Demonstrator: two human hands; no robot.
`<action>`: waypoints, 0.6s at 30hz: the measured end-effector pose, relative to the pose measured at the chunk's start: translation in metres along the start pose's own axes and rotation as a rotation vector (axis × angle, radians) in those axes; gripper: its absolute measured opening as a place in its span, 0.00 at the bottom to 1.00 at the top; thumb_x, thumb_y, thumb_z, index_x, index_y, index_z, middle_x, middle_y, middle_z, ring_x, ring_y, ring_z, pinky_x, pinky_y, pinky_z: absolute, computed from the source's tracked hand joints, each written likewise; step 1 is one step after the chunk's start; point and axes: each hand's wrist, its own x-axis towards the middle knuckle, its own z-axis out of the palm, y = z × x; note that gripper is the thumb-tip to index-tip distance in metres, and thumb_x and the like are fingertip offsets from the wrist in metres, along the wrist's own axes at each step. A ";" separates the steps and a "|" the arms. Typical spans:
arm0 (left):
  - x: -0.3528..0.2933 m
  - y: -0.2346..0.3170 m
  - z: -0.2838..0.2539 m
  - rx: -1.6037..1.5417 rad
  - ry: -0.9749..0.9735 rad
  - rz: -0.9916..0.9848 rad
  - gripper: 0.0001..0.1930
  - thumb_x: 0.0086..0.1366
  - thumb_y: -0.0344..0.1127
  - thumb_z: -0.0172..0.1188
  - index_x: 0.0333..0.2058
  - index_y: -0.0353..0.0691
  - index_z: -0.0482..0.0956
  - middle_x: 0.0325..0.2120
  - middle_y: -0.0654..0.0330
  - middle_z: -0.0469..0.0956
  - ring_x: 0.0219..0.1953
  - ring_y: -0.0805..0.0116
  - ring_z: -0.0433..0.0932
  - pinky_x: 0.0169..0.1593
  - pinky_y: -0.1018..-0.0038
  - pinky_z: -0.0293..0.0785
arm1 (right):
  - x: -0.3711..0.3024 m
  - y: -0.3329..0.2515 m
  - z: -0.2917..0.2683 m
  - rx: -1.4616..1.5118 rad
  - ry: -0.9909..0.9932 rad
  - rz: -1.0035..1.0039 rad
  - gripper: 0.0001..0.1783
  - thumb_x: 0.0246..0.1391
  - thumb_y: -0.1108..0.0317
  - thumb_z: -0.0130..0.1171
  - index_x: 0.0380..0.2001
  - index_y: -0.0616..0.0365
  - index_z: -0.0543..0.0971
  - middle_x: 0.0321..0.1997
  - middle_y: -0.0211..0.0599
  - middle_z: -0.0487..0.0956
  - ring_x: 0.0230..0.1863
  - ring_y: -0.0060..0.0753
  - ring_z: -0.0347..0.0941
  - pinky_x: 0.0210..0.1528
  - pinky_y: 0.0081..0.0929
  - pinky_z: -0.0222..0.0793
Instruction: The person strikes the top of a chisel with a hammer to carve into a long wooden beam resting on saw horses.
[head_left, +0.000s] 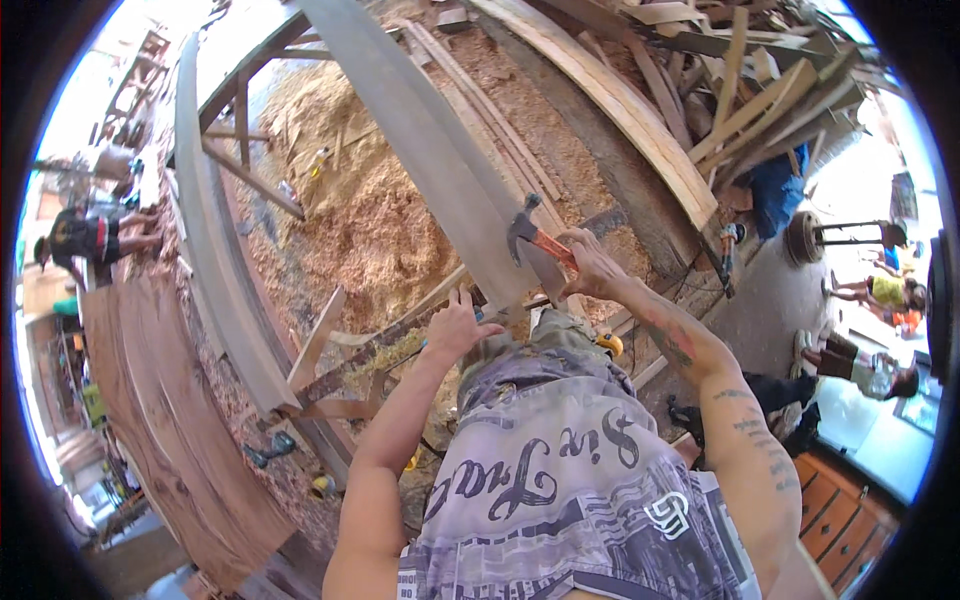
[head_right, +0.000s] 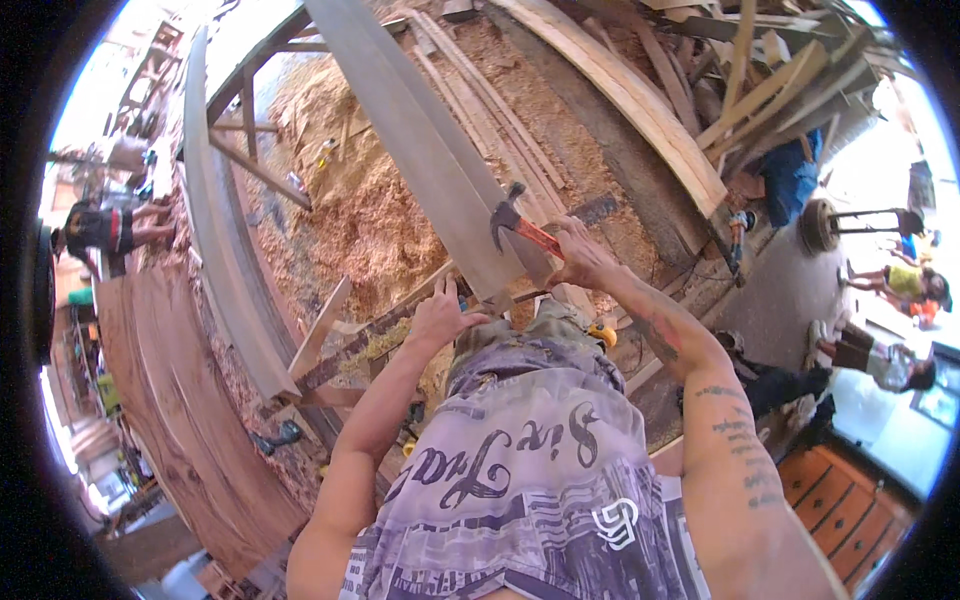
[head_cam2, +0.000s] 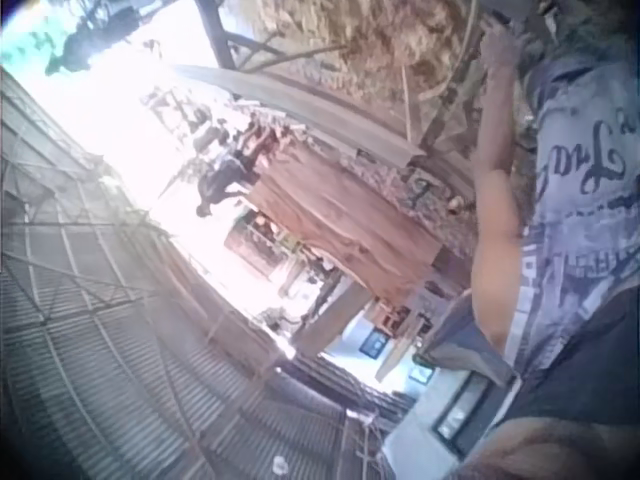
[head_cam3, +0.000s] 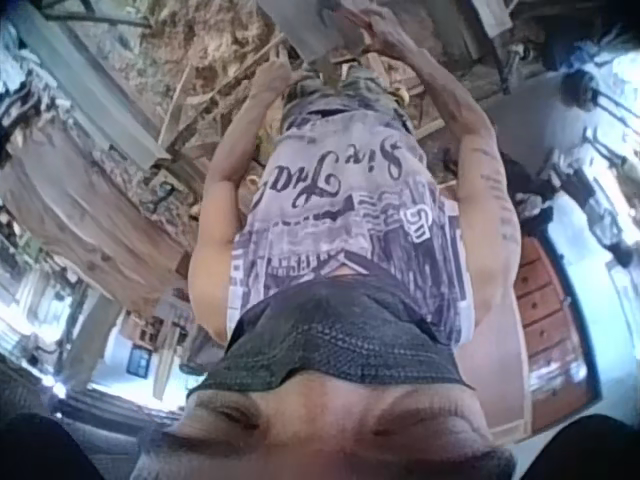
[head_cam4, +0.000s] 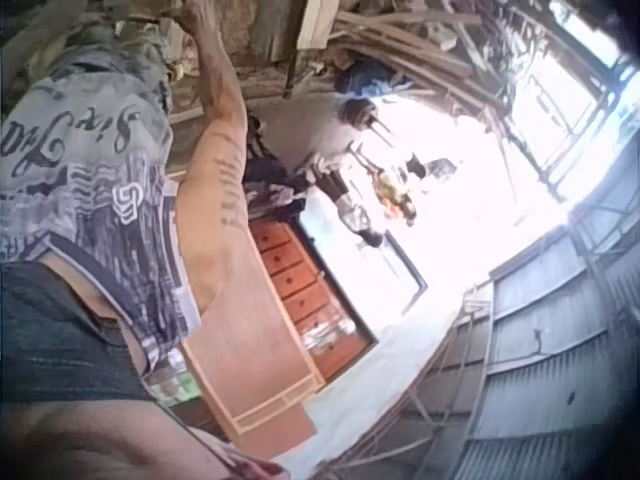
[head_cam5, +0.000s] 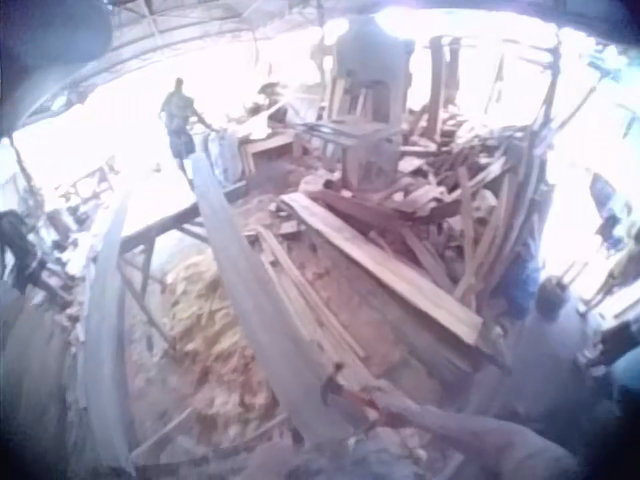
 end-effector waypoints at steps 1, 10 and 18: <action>-0.001 0.004 0.002 -0.029 0.009 -0.032 0.64 0.45 0.75 0.64 0.63 0.22 0.56 0.60 0.33 0.64 0.50 0.40 0.78 0.47 0.56 0.79 | 0.006 0.004 0.001 0.009 -0.021 -0.021 0.50 0.30 0.45 0.78 0.51 0.68 0.69 0.66 0.56 0.59 0.68 0.59 0.52 0.69 0.44 0.52; 0.000 0.013 0.025 -0.168 0.127 -0.192 0.67 0.40 0.79 0.62 0.64 0.24 0.56 0.64 0.36 0.59 0.54 0.40 0.75 0.52 0.56 0.78 | 0.035 0.020 -0.008 0.027 -0.276 -0.235 0.47 0.35 0.46 0.76 0.50 0.68 0.68 0.65 0.54 0.61 0.68 0.57 0.54 0.72 0.49 0.45; 0.007 0.001 0.034 -0.323 0.213 -0.123 0.64 0.40 0.78 0.64 0.63 0.28 0.60 0.62 0.38 0.63 0.54 0.39 0.75 0.53 0.54 0.75 | 0.043 0.021 -0.013 0.099 -0.247 -0.314 0.40 0.42 0.44 0.72 0.45 0.69 0.70 0.62 0.57 0.65 0.64 0.60 0.59 0.67 0.46 0.55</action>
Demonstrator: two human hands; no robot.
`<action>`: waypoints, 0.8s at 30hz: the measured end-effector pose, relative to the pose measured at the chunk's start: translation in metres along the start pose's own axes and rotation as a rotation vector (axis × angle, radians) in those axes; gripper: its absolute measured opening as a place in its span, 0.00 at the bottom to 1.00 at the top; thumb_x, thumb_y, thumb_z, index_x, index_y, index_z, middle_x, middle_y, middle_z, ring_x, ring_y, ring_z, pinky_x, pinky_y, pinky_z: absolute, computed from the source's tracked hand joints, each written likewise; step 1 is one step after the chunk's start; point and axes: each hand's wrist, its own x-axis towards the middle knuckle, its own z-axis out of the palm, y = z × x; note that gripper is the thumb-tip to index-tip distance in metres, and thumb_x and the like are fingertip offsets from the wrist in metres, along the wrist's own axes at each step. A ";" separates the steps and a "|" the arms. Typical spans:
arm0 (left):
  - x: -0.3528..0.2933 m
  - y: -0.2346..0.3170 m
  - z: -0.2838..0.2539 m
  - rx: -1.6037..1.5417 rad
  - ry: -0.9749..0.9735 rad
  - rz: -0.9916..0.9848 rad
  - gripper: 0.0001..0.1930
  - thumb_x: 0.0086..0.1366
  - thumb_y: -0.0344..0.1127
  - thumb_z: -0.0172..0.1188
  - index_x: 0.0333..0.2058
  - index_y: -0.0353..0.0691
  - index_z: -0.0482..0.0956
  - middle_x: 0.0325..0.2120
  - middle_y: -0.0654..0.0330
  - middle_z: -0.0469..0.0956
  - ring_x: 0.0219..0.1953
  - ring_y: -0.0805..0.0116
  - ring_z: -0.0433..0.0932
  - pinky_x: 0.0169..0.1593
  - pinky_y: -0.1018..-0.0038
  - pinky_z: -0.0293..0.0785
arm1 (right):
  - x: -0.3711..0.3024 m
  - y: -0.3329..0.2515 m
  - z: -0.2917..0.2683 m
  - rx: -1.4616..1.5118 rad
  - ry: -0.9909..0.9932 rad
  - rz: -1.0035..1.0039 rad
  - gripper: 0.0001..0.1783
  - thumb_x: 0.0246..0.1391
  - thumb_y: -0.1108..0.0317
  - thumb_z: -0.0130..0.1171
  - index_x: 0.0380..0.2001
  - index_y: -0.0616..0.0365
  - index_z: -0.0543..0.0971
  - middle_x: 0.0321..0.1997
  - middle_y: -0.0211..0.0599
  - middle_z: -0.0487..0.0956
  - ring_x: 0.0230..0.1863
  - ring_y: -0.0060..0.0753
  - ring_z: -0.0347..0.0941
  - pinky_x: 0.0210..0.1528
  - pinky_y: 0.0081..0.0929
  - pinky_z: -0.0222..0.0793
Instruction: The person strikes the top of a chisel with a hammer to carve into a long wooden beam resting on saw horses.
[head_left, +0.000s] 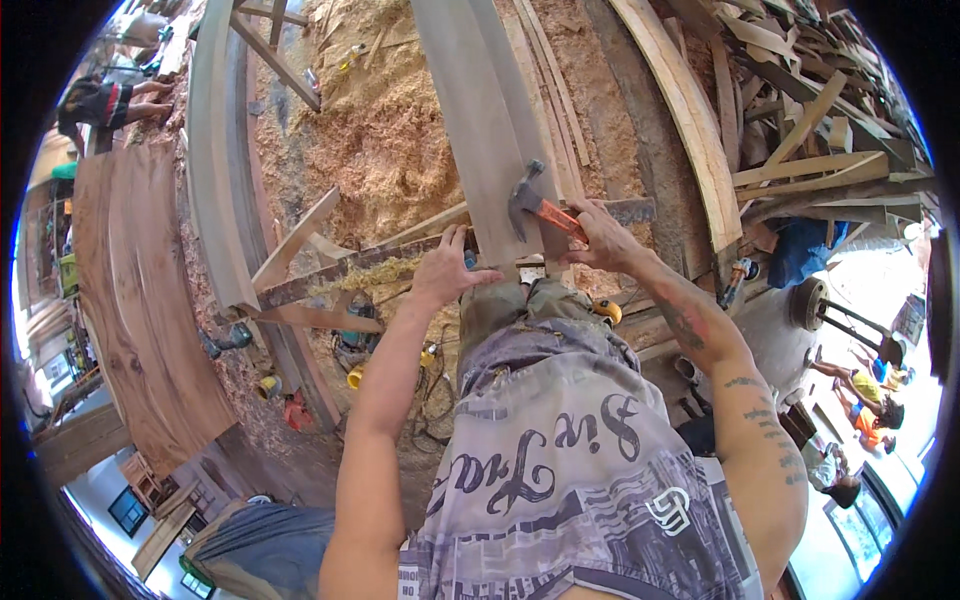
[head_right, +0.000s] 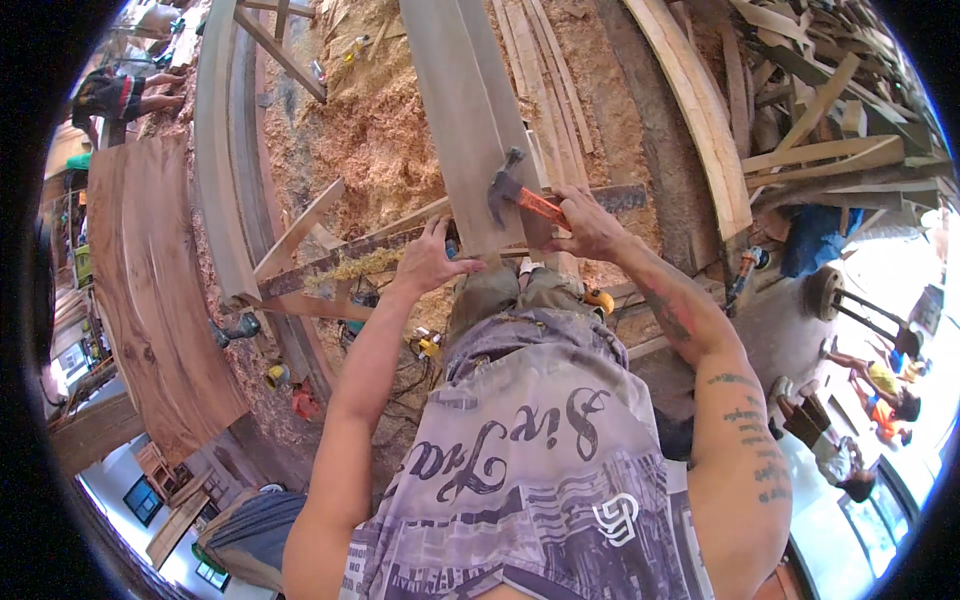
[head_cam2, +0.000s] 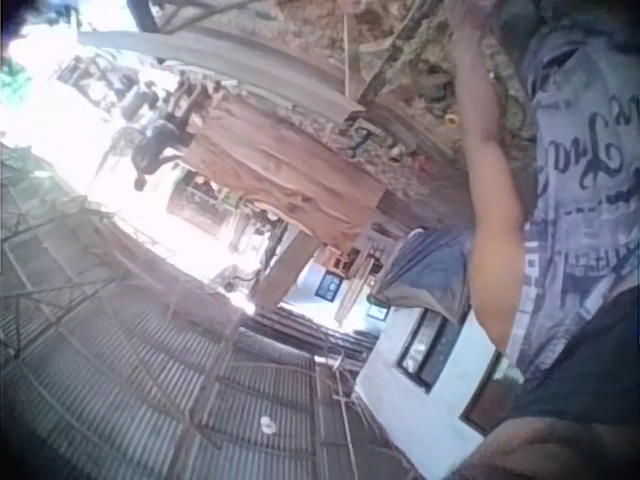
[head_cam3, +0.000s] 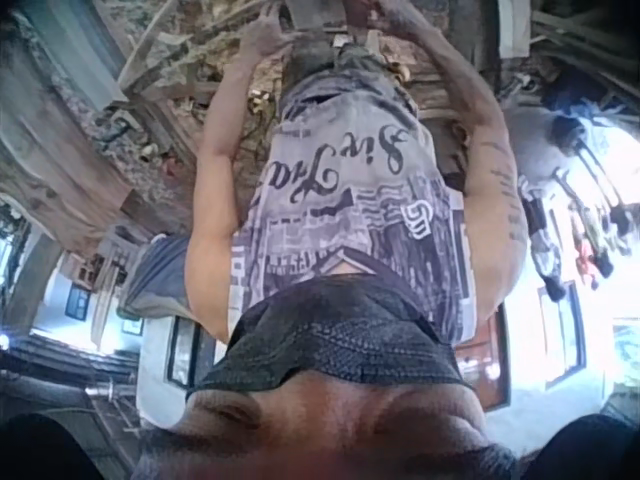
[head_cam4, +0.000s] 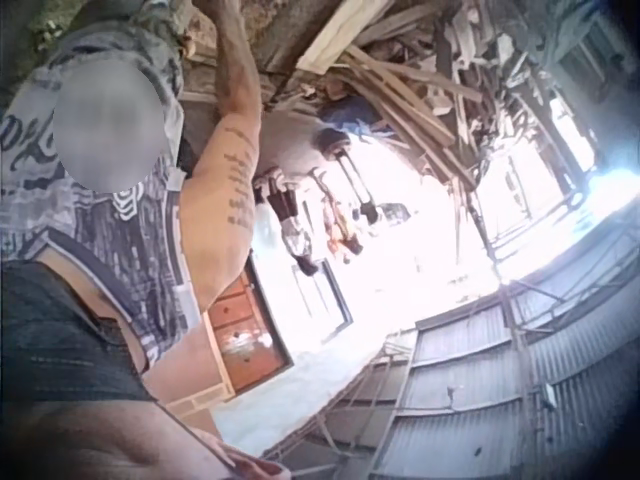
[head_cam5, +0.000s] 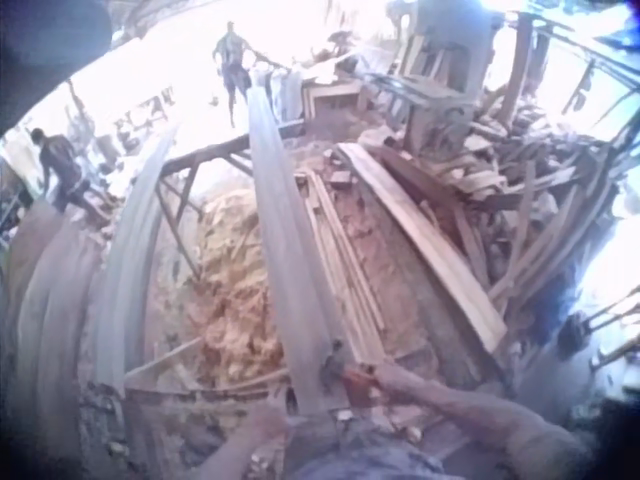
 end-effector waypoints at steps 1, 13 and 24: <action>0.000 -0.001 0.001 -0.006 -0.001 0.003 0.64 0.40 0.78 0.64 0.63 0.28 0.60 0.62 0.38 0.63 0.54 0.39 0.75 0.53 0.54 0.75 | -0.002 0.004 0.004 -0.004 -0.003 0.004 0.40 0.42 0.44 0.72 0.45 0.69 0.70 0.62 0.57 0.65 0.64 0.60 0.59 0.67 0.46 0.55; 0.017 -0.006 -0.013 0.126 -0.103 0.046 0.61 0.38 0.76 0.68 0.59 0.29 0.67 0.54 0.38 0.70 0.50 0.40 0.77 0.51 0.54 0.76 | 0.007 0.016 0.002 -0.244 -0.038 -0.230 0.32 0.44 0.43 0.70 0.25 0.63 0.69 0.56 0.68 0.68 0.61 0.64 0.64 0.66 0.55 0.55; 0.033 -0.014 -0.015 0.114 -0.097 0.095 0.54 0.36 0.74 0.71 0.49 0.28 0.77 0.42 0.38 0.76 0.43 0.41 0.80 0.47 0.55 0.78 | 0.012 0.021 0.004 -0.258 -0.031 -0.221 0.31 0.47 0.43 0.69 0.27 0.63 0.70 0.47 0.59 0.73 0.50 0.57 0.71 0.55 0.48 0.64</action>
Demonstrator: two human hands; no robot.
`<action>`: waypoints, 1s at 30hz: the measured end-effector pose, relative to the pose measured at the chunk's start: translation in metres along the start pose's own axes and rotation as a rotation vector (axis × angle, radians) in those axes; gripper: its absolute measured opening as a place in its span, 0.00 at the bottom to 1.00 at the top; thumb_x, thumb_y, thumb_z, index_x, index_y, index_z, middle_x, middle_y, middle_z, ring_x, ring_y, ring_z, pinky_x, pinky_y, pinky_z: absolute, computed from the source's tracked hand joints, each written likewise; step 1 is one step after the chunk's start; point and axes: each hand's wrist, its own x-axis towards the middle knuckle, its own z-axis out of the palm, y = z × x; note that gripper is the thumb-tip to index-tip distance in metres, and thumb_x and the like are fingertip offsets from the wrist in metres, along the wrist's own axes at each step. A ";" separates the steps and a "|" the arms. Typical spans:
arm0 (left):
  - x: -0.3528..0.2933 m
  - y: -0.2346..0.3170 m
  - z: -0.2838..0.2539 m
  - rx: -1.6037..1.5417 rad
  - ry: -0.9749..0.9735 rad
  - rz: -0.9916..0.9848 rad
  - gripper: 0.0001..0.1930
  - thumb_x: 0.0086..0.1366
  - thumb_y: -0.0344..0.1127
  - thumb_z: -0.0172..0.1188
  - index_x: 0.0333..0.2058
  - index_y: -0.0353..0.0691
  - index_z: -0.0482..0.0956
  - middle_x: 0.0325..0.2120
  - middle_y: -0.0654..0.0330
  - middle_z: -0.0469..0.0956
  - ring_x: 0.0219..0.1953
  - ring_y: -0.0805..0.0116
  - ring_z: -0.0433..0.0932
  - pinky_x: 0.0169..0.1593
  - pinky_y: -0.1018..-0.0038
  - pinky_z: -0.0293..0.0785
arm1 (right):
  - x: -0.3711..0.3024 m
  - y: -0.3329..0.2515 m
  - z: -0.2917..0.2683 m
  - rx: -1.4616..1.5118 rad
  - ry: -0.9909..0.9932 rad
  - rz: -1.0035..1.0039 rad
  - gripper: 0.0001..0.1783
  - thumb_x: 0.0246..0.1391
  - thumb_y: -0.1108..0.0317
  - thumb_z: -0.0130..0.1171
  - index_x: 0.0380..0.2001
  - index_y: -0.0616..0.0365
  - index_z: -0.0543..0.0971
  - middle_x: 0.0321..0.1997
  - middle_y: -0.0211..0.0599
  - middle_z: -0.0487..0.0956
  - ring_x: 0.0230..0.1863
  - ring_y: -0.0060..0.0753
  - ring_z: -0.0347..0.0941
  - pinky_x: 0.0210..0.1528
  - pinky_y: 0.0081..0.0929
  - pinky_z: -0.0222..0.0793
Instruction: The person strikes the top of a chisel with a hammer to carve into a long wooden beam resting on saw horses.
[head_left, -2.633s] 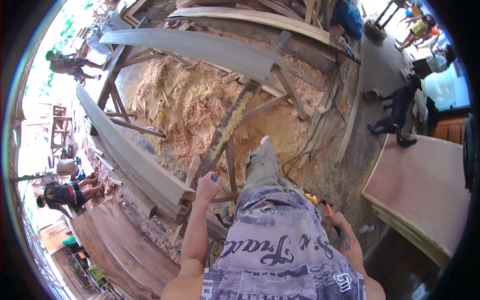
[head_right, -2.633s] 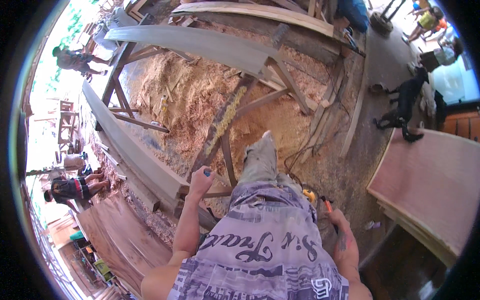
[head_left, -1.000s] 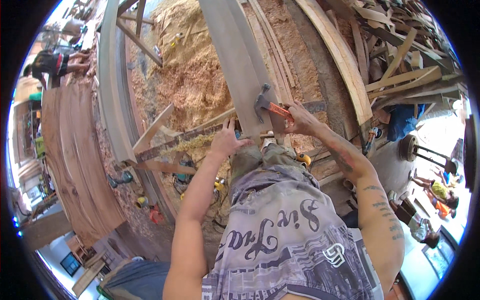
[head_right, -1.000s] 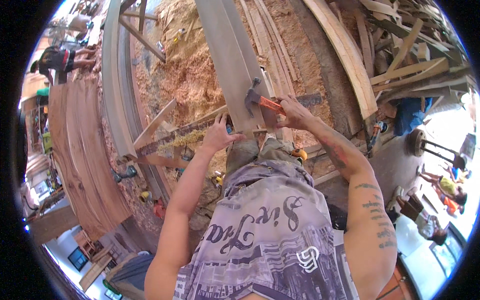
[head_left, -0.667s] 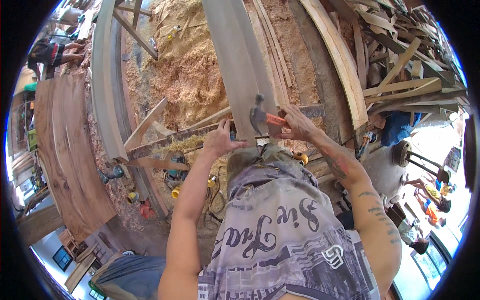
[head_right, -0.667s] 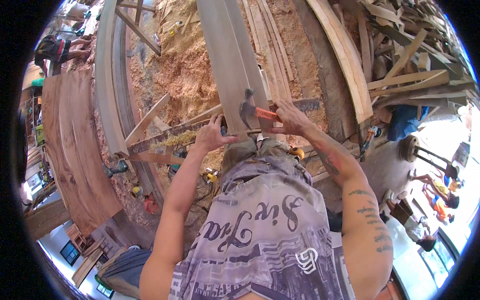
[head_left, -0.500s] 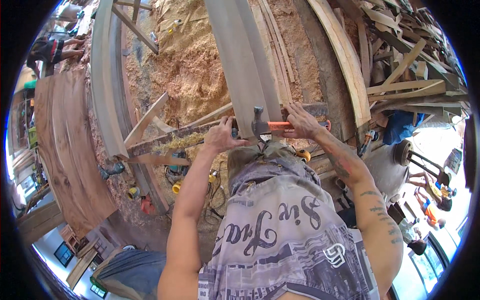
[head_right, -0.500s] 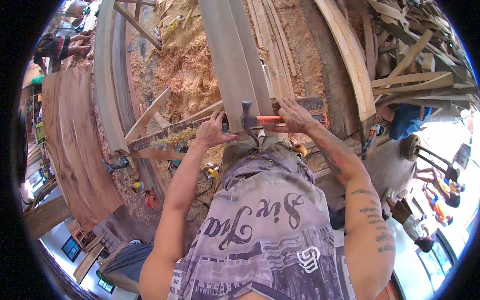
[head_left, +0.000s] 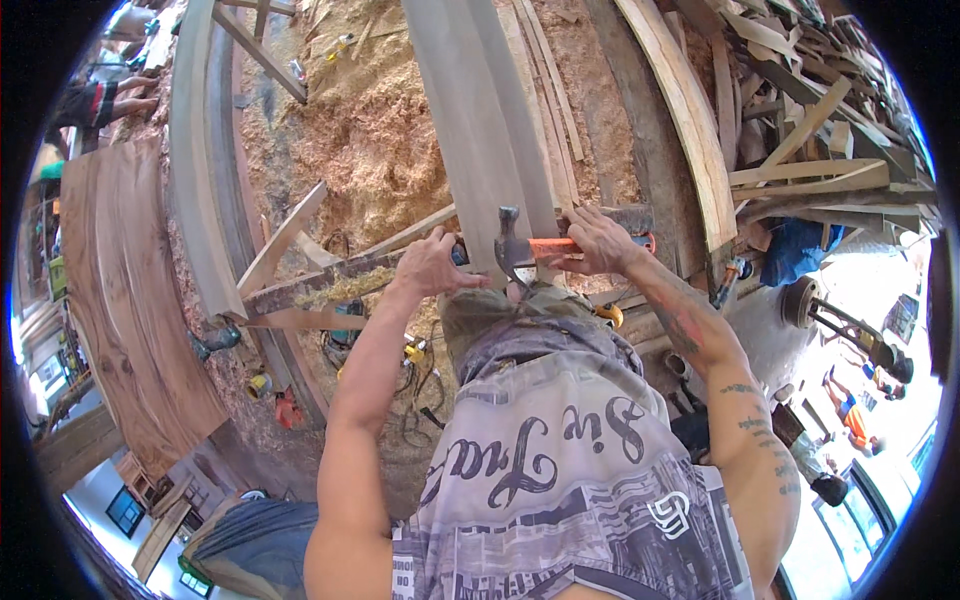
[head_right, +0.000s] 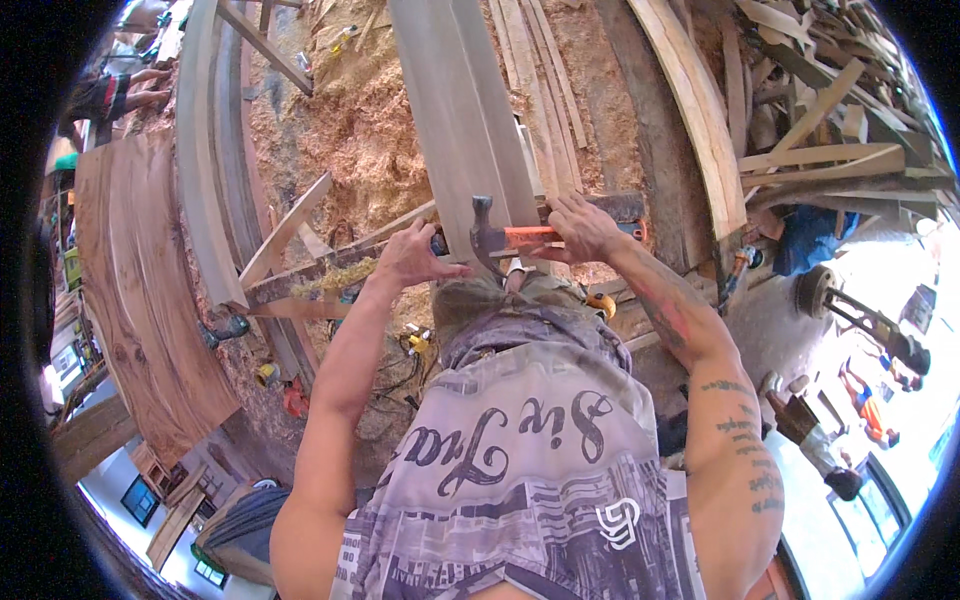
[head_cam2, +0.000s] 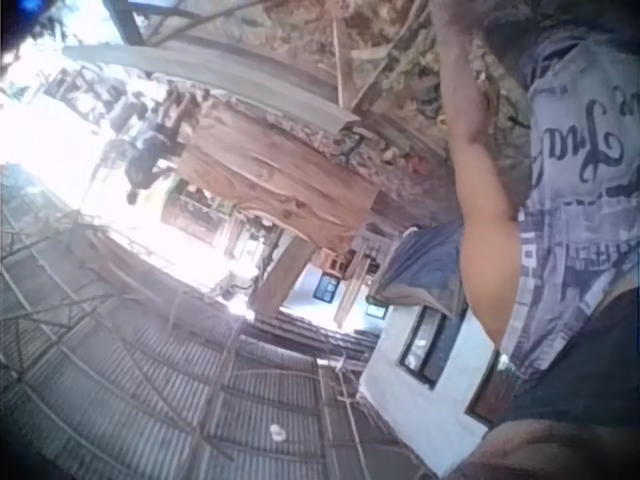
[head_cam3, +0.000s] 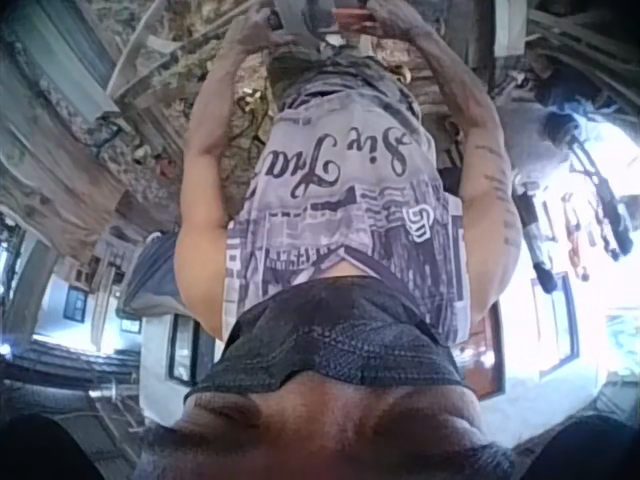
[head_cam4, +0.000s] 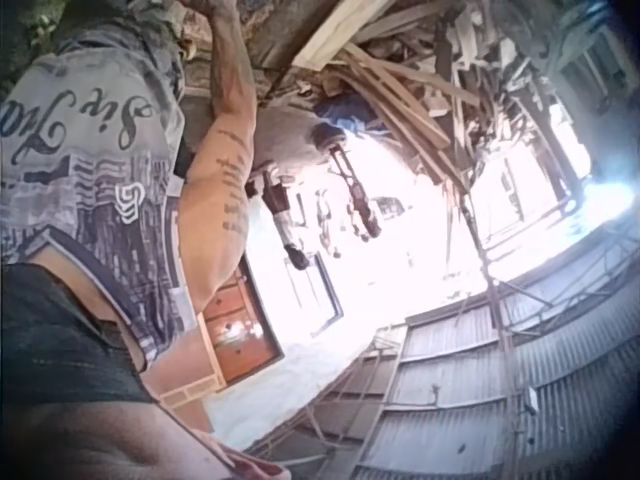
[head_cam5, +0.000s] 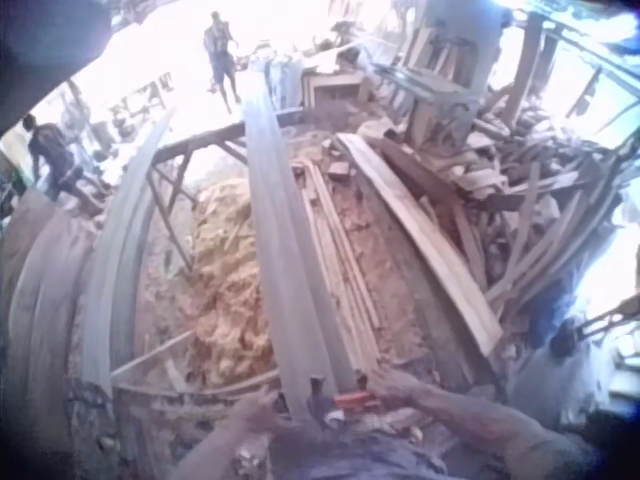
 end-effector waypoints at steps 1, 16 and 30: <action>0.001 0.000 -0.005 -0.012 -0.009 -0.014 0.54 0.37 0.78 0.67 0.44 0.26 0.78 0.43 0.39 0.76 0.44 0.44 0.80 0.49 0.57 0.78 | 0.002 0.002 0.001 0.043 -0.016 0.039 0.31 0.48 0.43 0.68 0.29 0.63 0.70 0.44 0.54 0.74 0.46 0.54 0.72 0.51 0.45 0.66; 0.006 -0.001 -0.010 0.001 0.018 -0.038 0.37 0.41 0.64 0.75 0.45 0.44 0.83 0.27 0.51 0.83 0.33 0.54 0.83 0.40 0.63 0.78 | 0.001 -0.005 0.014 0.045 0.118 0.208 0.29 0.50 0.41 0.65 0.25 0.59 0.71 0.28 0.46 0.75 0.34 0.55 0.75 0.39 0.46 0.69; -0.026 0.016 0.042 -0.248 0.340 -0.123 0.38 0.57 0.59 0.67 0.52 0.28 0.75 0.49 0.38 0.77 0.51 0.43 0.78 0.52 0.57 0.75 | -0.014 -0.008 0.024 0.289 0.246 0.390 0.28 0.47 0.52 0.70 0.42 0.64 0.78 0.47 0.49 0.77 0.52 0.51 0.72 0.53 0.40 0.68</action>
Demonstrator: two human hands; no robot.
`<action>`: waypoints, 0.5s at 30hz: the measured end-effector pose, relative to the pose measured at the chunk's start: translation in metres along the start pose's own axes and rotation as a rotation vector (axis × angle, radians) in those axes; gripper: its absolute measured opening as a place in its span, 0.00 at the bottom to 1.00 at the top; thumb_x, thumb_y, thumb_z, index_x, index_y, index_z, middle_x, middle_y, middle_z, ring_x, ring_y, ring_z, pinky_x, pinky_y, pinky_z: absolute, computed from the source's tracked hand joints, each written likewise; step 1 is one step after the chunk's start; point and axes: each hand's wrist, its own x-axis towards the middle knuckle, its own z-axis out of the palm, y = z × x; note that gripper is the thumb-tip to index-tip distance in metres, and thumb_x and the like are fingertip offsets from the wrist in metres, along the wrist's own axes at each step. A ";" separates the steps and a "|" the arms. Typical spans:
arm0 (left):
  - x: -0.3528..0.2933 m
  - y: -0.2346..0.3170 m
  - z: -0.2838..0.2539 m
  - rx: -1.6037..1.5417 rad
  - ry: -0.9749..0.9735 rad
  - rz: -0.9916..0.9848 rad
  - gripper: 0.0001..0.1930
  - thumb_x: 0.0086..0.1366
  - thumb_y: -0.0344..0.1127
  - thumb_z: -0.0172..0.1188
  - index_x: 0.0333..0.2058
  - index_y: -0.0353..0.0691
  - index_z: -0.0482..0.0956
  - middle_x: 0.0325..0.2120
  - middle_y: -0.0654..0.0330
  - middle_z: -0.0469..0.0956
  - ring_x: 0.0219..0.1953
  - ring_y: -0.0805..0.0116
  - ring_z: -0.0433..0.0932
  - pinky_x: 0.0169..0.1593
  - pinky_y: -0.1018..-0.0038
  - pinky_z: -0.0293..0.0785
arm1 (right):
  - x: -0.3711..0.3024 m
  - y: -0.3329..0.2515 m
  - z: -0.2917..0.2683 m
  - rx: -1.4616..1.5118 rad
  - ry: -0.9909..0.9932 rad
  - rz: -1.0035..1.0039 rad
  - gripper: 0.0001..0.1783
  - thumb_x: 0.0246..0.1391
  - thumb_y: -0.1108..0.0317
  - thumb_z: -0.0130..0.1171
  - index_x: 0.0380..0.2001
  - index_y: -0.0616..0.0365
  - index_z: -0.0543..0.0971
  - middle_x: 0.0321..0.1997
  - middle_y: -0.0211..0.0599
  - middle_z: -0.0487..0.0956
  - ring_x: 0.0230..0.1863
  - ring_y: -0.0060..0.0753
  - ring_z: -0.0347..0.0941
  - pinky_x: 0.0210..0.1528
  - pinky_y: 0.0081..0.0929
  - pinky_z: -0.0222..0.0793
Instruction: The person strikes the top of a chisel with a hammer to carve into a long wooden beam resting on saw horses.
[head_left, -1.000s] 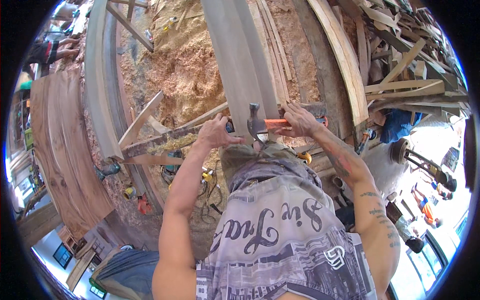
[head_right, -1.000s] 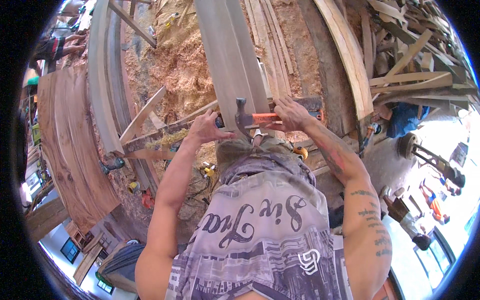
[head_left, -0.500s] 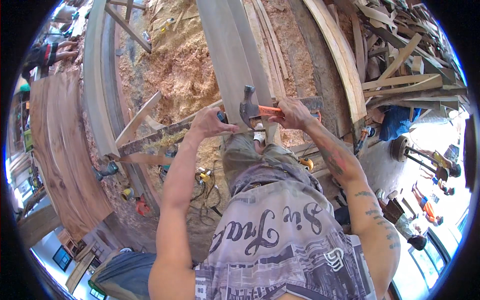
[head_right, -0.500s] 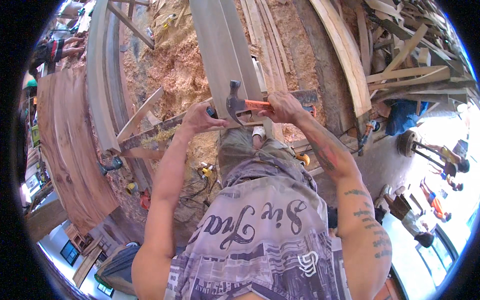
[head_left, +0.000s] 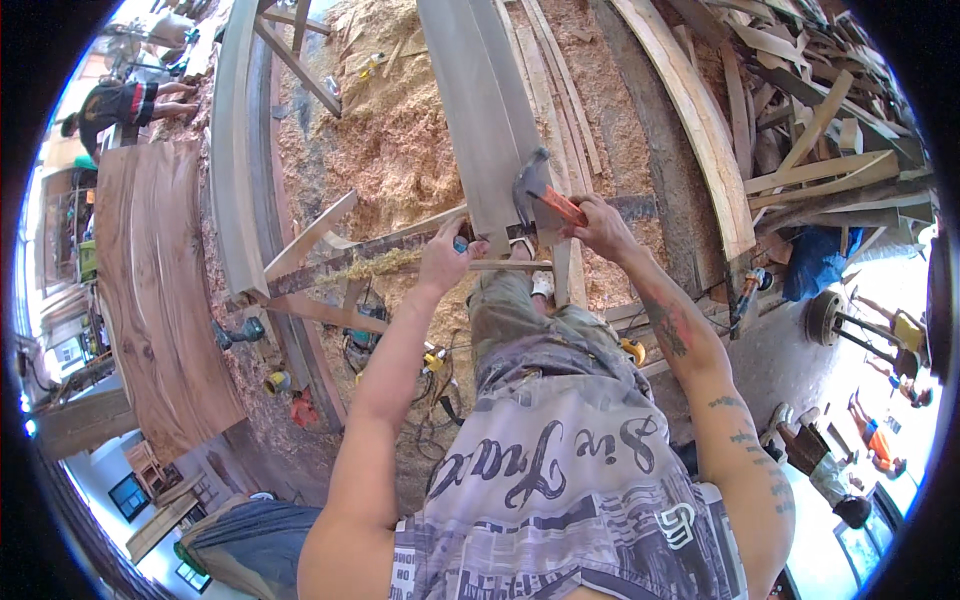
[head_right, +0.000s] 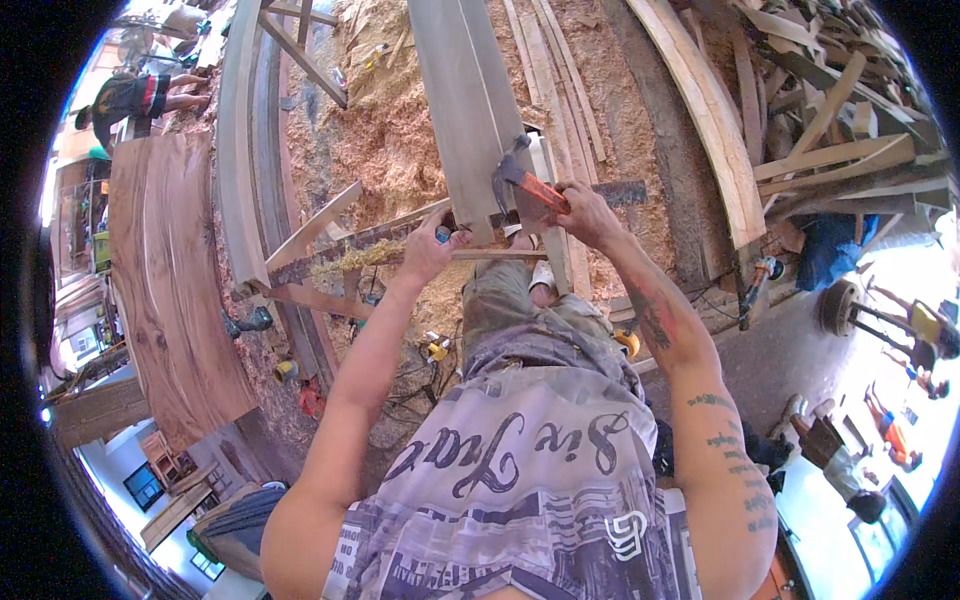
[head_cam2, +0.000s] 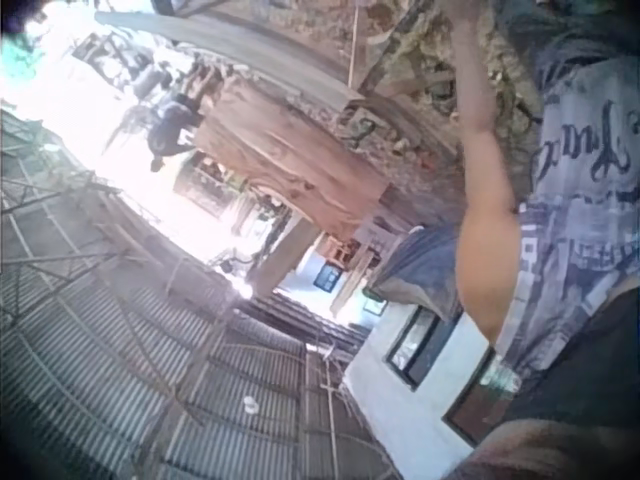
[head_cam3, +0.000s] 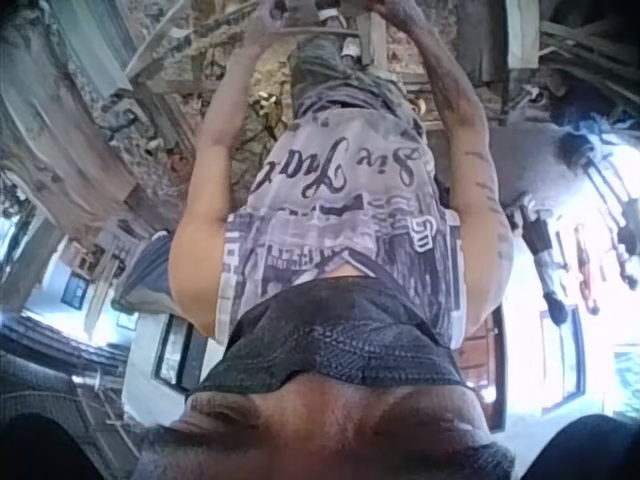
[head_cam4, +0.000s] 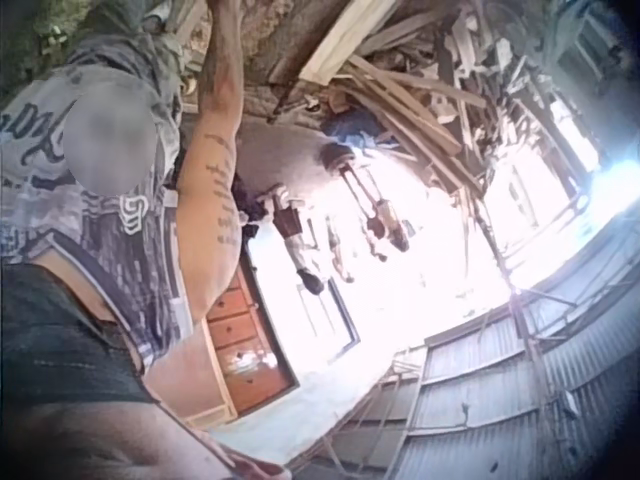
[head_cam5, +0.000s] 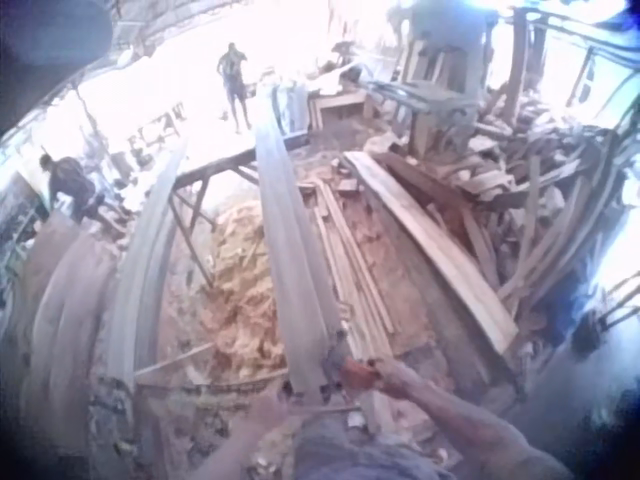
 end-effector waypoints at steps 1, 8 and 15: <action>-0.004 -0.004 0.006 -0.037 0.072 0.001 0.38 0.57 0.59 0.66 0.52 0.27 0.74 0.52 0.38 0.75 0.53 0.43 0.76 0.53 0.58 0.74 | 0.001 -0.008 -0.002 0.002 -0.004 -0.001 0.28 0.47 0.52 0.70 0.42 0.64 0.78 0.47 0.49 0.77 0.52 0.51 0.72 0.53 0.40 0.68; 0.000 0.000 0.017 -0.068 0.212 -0.021 0.34 0.56 0.51 0.69 0.51 0.26 0.75 0.54 0.40 0.74 0.55 0.42 0.75 0.55 0.59 0.74 | 0.003 -0.020 0.002 0.060 0.021 0.238 0.35 0.38 0.45 0.75 0.40 0.64 0.78 0.50 0.49 0.76 0.53 0.54 0.70 0.55 0.40 0.67; -0.005 0.001 0.024 -0.161 0.274 -0.078 0.27 0.54 0.41 0.69 0.49 0.29 0.78 0.51 0.38 0.76 0.53 0.43 0.77 0.54 0.60 0.75 | 0.006 -0.018 0.006 -0.013 0.018 0.080 0.33 0.39 0.47 0.74 0.37 0.66 0.76 0.54 0.49 0.72 0.58 0.54 0.64 0.60 0.42 0.63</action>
